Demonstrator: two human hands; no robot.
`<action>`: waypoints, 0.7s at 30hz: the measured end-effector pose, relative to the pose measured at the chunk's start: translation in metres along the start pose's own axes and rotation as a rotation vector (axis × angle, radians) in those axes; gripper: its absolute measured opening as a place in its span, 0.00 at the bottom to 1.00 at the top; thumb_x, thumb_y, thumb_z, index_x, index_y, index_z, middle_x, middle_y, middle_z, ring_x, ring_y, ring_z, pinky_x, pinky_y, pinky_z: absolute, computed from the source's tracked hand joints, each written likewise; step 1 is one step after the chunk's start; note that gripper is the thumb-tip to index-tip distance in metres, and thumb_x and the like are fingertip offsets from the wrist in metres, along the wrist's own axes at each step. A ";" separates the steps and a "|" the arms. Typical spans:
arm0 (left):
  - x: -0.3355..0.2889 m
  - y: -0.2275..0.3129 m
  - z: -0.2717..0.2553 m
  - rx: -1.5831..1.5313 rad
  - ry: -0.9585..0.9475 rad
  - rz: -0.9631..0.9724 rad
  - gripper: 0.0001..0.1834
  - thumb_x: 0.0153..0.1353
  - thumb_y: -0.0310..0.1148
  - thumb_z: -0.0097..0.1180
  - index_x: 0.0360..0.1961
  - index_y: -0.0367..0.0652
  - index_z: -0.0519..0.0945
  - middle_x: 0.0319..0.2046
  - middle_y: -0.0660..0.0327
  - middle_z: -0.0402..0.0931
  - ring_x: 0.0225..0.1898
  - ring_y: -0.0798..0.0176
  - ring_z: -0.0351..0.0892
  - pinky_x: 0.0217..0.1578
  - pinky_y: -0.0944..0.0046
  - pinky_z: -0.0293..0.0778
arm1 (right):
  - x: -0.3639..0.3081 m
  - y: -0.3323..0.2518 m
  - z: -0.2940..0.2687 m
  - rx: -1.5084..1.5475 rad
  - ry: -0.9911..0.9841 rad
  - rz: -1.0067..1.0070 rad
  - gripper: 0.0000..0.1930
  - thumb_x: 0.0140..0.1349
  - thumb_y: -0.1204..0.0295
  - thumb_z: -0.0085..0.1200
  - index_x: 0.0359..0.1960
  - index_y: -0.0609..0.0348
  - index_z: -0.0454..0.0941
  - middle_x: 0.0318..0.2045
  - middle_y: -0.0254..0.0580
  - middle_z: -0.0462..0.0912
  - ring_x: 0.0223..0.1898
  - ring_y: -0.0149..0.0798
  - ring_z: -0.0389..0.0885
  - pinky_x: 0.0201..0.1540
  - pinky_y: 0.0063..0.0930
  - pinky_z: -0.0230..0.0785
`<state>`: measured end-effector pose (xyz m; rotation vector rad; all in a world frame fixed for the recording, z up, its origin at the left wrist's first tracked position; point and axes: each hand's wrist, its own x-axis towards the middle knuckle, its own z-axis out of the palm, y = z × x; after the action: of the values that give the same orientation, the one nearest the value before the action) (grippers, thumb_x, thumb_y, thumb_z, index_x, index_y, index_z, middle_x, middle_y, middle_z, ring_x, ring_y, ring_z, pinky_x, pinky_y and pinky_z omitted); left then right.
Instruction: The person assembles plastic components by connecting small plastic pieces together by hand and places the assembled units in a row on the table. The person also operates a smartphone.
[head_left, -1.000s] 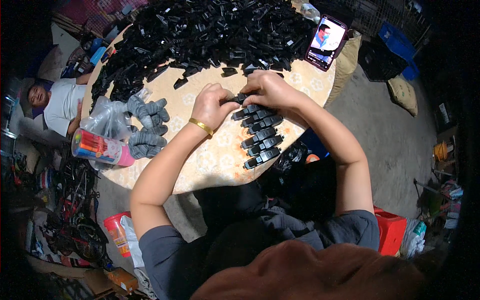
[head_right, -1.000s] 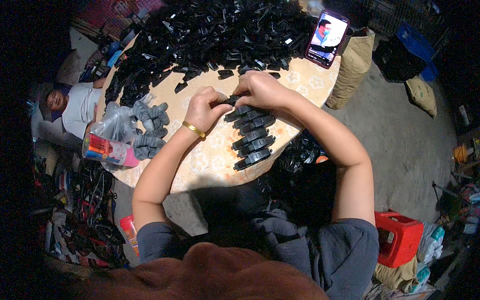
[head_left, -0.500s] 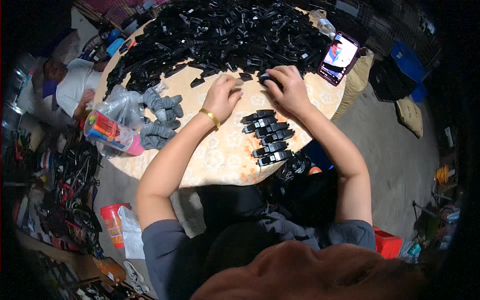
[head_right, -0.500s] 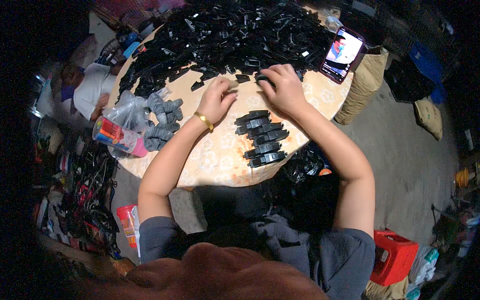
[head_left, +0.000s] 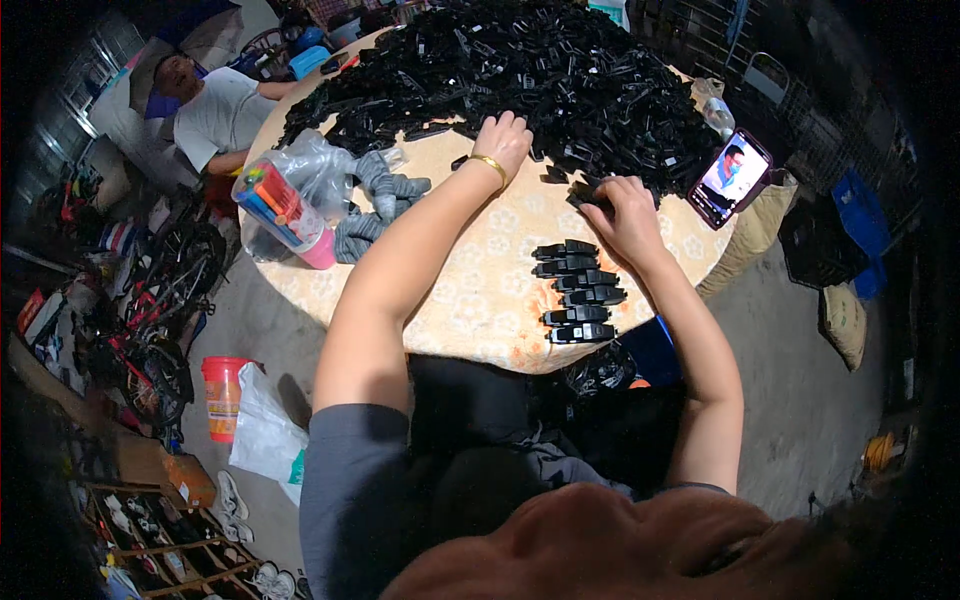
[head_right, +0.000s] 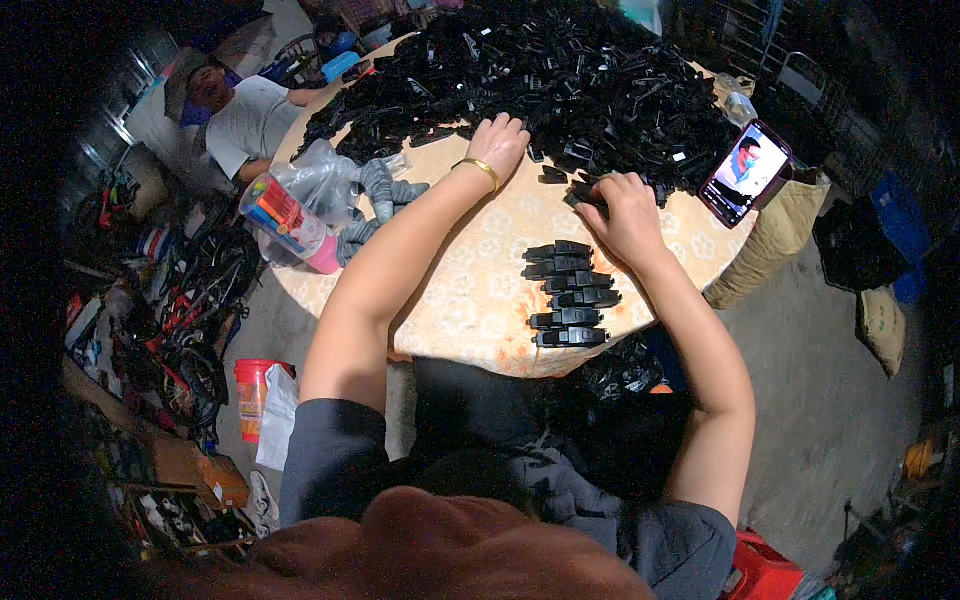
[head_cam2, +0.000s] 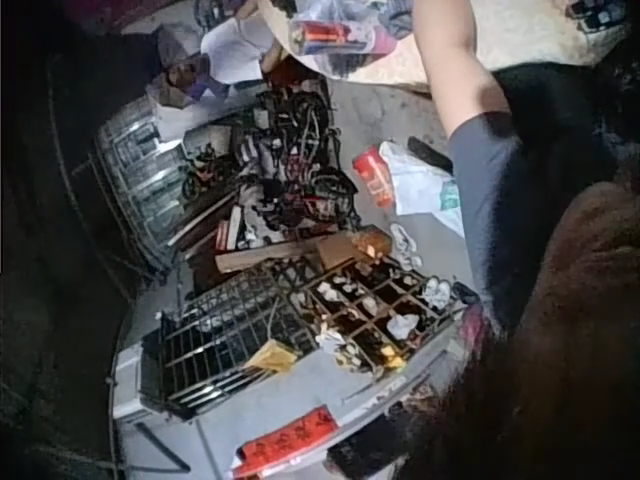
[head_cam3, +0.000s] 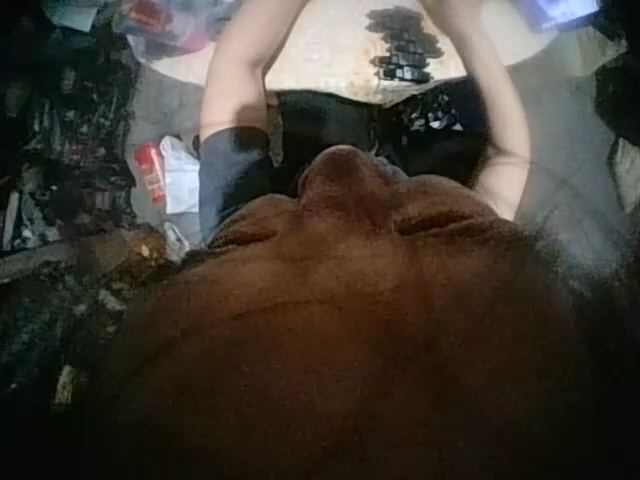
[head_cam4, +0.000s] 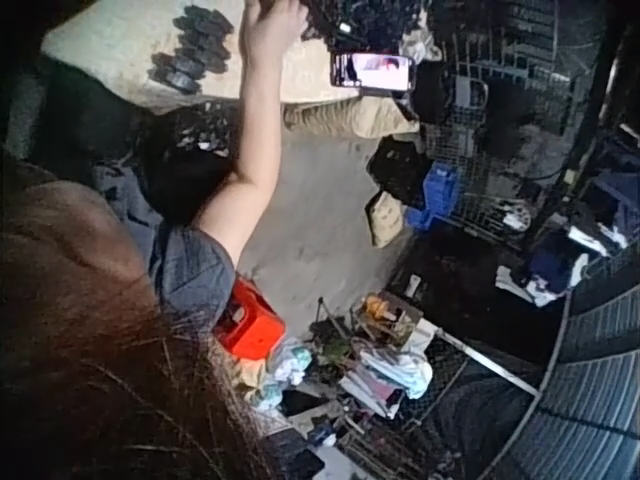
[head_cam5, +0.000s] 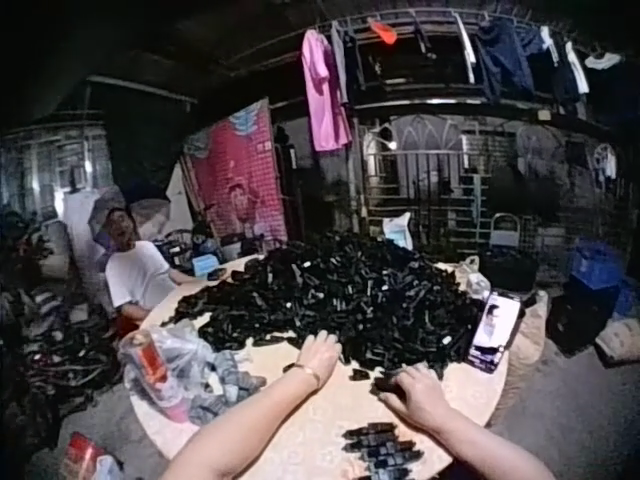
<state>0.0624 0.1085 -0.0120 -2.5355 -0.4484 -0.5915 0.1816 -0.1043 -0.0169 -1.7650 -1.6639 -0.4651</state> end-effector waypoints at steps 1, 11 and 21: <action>0.002 0.001 -0.001 -0.001 0.005 0.000 0.05 0.51 0.29 0.49 0.27 0.46 0.78 0.31 0.62 0.72 0.41 0.59 0.69 0.37 0.62 0.67 | -0.001 0.003 0.000 0.017 0.003 -0.029 0.09 0.47 0.69 0.61 0.27 0.59 0.75 0.32 0.40 0.77 0.38 0.44 0.72 0.40 0.35 0.63; -0.006 -0.019 0.002 -0.129 0.075 0.190 0.04 0.52 0.29 0.48 0.27 0.47 0.76 0.26 0.63 0.75 0.36 0.60 0.72 0.33 0.62 0.68 | 0.001 -0.006 -0.001 0.074 -0.006 -0.086 0.09 0.47 0.70 0.61 0.31 0.56 0.78 0.30 0.38 0.76 0.36 0.44 0.72 0.39 0.36 0.63; -0.014 0.007 -0.057 -0.695 0.439 -0.237 0.21 0.49 0.20 0.48 0.48 0.41 0.69 0.36 0.52 0.71 0.36 0.51 0.74 0.36 0.57 0.72 | -0.002 -0.002 0.001 0.023 -0.052 -0.089 0.12 0.49 0.67 0.61 0.35 0.55 0.80 0.36 0.36 0.77 0.39 0.41 0.72 0.40 0.35 0.62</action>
<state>0.0346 0.0699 0.0233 -2.8600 -0.4323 -1.5859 0.1790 -0.1046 -0.0185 -1.7051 -1.7831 -0.4414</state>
